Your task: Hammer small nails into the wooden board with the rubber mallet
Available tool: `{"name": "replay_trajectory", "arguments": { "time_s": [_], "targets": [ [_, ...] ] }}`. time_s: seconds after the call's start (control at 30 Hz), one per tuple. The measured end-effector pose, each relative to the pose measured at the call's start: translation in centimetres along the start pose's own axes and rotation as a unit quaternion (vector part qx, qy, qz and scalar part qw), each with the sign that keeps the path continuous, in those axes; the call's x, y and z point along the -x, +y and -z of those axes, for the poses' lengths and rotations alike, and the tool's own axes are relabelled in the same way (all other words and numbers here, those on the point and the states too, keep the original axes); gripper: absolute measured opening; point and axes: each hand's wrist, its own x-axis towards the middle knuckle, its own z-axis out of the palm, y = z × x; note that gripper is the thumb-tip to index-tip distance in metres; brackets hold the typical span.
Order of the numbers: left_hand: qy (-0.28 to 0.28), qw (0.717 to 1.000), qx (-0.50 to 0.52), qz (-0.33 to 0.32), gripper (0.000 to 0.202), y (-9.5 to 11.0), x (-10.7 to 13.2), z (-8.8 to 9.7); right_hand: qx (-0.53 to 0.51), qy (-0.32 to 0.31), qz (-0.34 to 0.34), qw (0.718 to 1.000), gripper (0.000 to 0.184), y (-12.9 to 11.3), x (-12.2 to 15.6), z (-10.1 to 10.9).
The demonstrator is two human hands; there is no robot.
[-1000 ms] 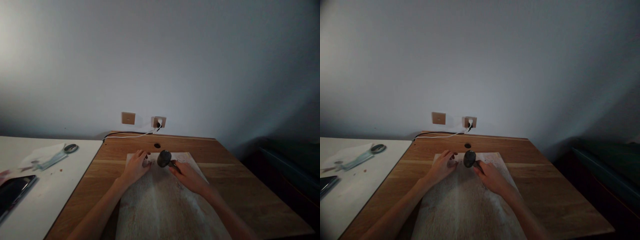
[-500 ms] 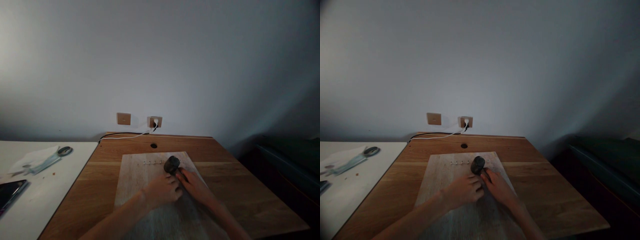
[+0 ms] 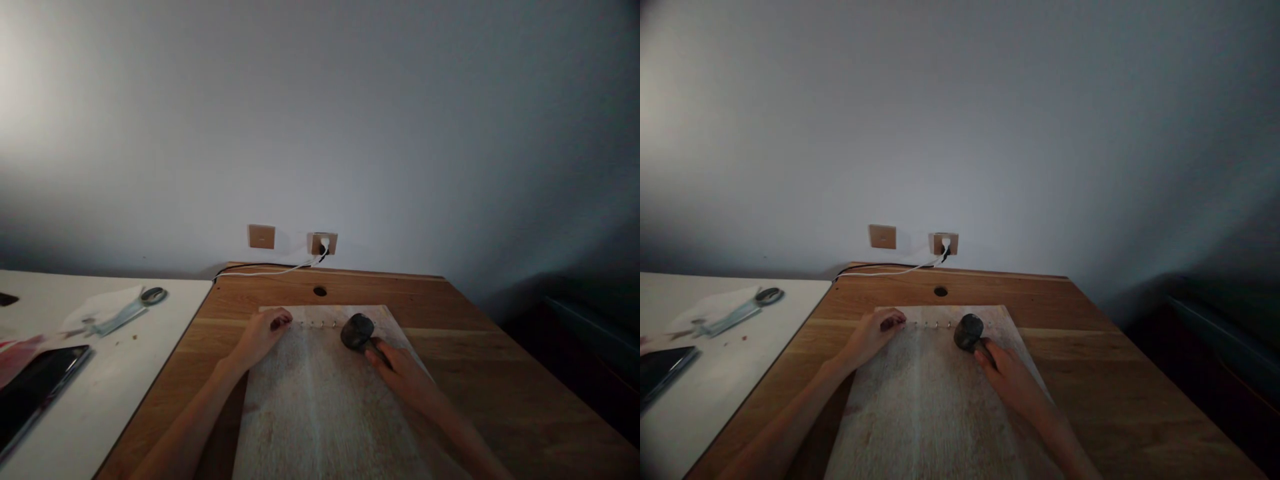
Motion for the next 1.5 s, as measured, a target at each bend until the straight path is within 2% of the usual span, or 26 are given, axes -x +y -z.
{"name": "replay_trajectory", "arguments": {
  "time_s": [0.17,0.27,0.43,0.6,0.77,0.93,1.03,1.1,1.27,1.37,1.5],
  "targets": [
    [0.002,1.0,-0.003,0.003,0.007,0.0,0.2,-0.3,-0.008,-0.003,0.008,1.0,0.035,-0.5,0.1,0.4],
    [0.009,1.0,-0.02,-0.01,0.007,-0.1,0.3,-0.2,-0.008,0.0,0.011,1.0,0.033,-1.7,0.0,0.6],
    [0.014,1.0,-0.008,-0.001,0.012,0.0,0.1,-0.3,0.0,-0.007,0.043,0.999,0.032,-5.7,-1.7,0.3],
    [0.006,0.999,0.036,0.003,0.041,-0.4,0.1,-0.7,0.006,-0.017,0.078,0.997,0.025,-10.0,-4.8,-0.9],
    [0.018,0.999,0.029,0.007,0.045,-1.0,0.1,-0.9,0.022,-0.021,0.079,0.996,0.025,-12.0,-6.1,-2.0],
    [0.009,0.999,0.035,0.017,0.057,-0.6,0.1,-0.7,0.043,-0.038,0.072,0.996,0.023,-12.5,-5.7,-2.2],
    [0.01,0.999,0.033,0.018,0.057,-0.3,0.1,-0.5,0.033,-0.041,0.072,0.996,0.023,-12.8,-5.3,-2.0],
    [0.014,0.999,0.026,0.017,0.054,-0.1,0.1,-0.5,0.014,-0.037,0.072,0.997,0.022,-13.0,-5.3,-2.0],
    [0.01,1.0,0.017,0.019,0.057,-0.1,0.1,-0.5,-0.079,-0.019,0.052,0.995,0.008,-12.4,-5.6,-2.3],
    [0.003,1.0,0.023,0.015,0.053,-0.2,0.1,-0.5,-0.187,0.005,0.003,0.982,0.025,-10.7,-4.4,-2.6],
    [-0.001,1.0,0.015,0.01,0.046,-0.4,0.0,-0.6,-0.325,0.054,-0.077,0.941,0.048,-7.3,-0.1,-2.8]
  ]
}}
